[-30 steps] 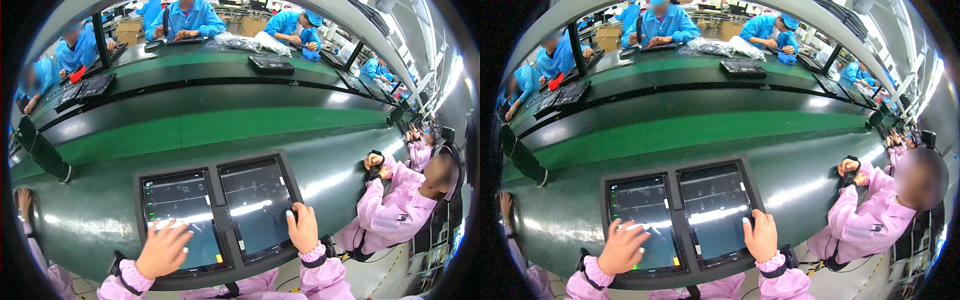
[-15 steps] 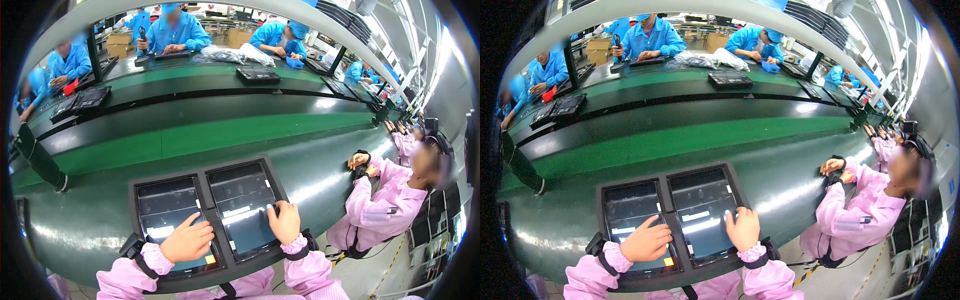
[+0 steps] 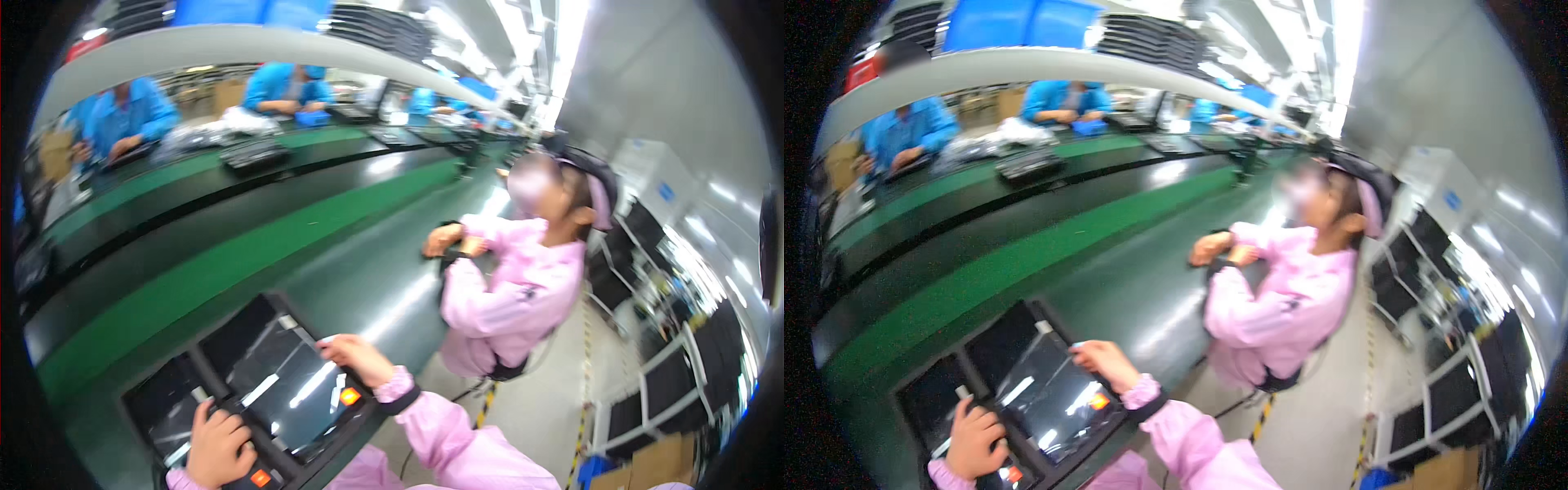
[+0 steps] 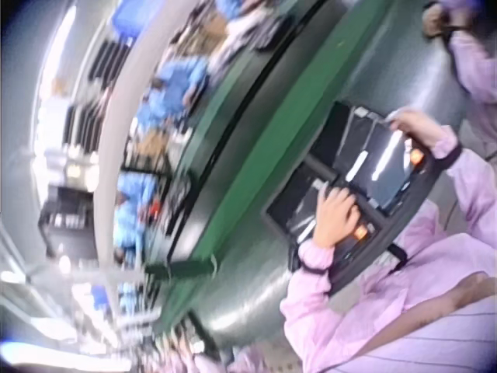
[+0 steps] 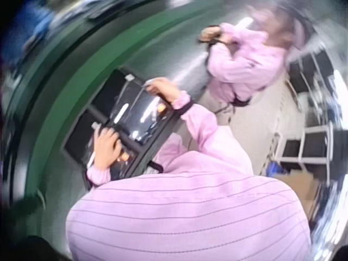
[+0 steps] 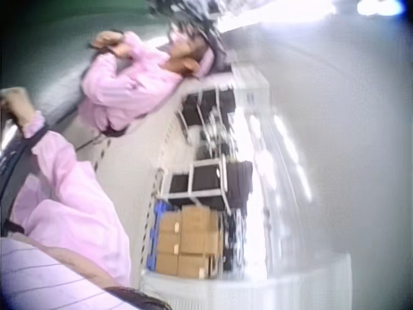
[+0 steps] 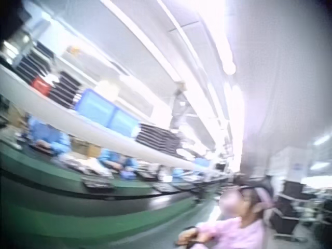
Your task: Performing functional and software tests on tablet devices at a factory workstation.
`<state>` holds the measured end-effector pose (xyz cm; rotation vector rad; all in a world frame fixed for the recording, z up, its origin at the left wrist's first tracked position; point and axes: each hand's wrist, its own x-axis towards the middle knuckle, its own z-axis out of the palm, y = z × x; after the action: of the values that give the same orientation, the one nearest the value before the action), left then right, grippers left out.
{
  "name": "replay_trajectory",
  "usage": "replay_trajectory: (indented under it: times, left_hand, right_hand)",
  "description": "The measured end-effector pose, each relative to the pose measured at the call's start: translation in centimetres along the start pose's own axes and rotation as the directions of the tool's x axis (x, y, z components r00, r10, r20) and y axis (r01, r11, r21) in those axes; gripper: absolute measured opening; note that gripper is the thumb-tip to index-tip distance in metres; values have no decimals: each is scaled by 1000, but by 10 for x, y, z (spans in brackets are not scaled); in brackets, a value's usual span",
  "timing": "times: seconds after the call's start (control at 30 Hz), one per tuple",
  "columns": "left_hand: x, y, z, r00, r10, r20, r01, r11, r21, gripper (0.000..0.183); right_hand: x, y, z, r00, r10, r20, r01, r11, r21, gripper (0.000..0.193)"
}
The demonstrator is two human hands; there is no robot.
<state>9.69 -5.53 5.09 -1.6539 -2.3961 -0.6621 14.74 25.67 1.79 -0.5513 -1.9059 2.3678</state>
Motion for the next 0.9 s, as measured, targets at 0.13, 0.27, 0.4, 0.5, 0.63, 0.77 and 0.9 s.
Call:
replay_trajectory:
  times: [0.13,0.27,0.4,0.5,0.63,0.77,0.9]
  left_hand:
    - [30,14,-35,927,-18,375,31,999,-27,16]
    - [35,13,-25,982,76,175,-51,989,-142,13]
    - [41,10,-34,959,36,281,37,967,-251,16]
    - [45,0,-36,907,95,410,30,957,-289,17]
    - [53,-16,-33,706,91,702,127,959,-253,20]
    - [61,-38,-6,413,130,902,70,982,-174,35]
    - [64,-16,-19,613,38,789,88,989,-117,21]
  right_hand:
    - [-12,-12,-5,979,116,166,-123,992,30,22]
    - [-18,-10,-7,974,103,203,-119,990,69,22]
    - [-10,10,-11,960,81,269,-150,958,245,18]
    - [-7,21,-10,959,-26,283,-42,972,231,17]
    - [-8,17,1,958,-17,286,-67,958,280,16]
    - [-11,20,-5,969,-17,247,-53,961,272,16]
    - [-9,19,-1,950,-27,312,-65,958,280,21]
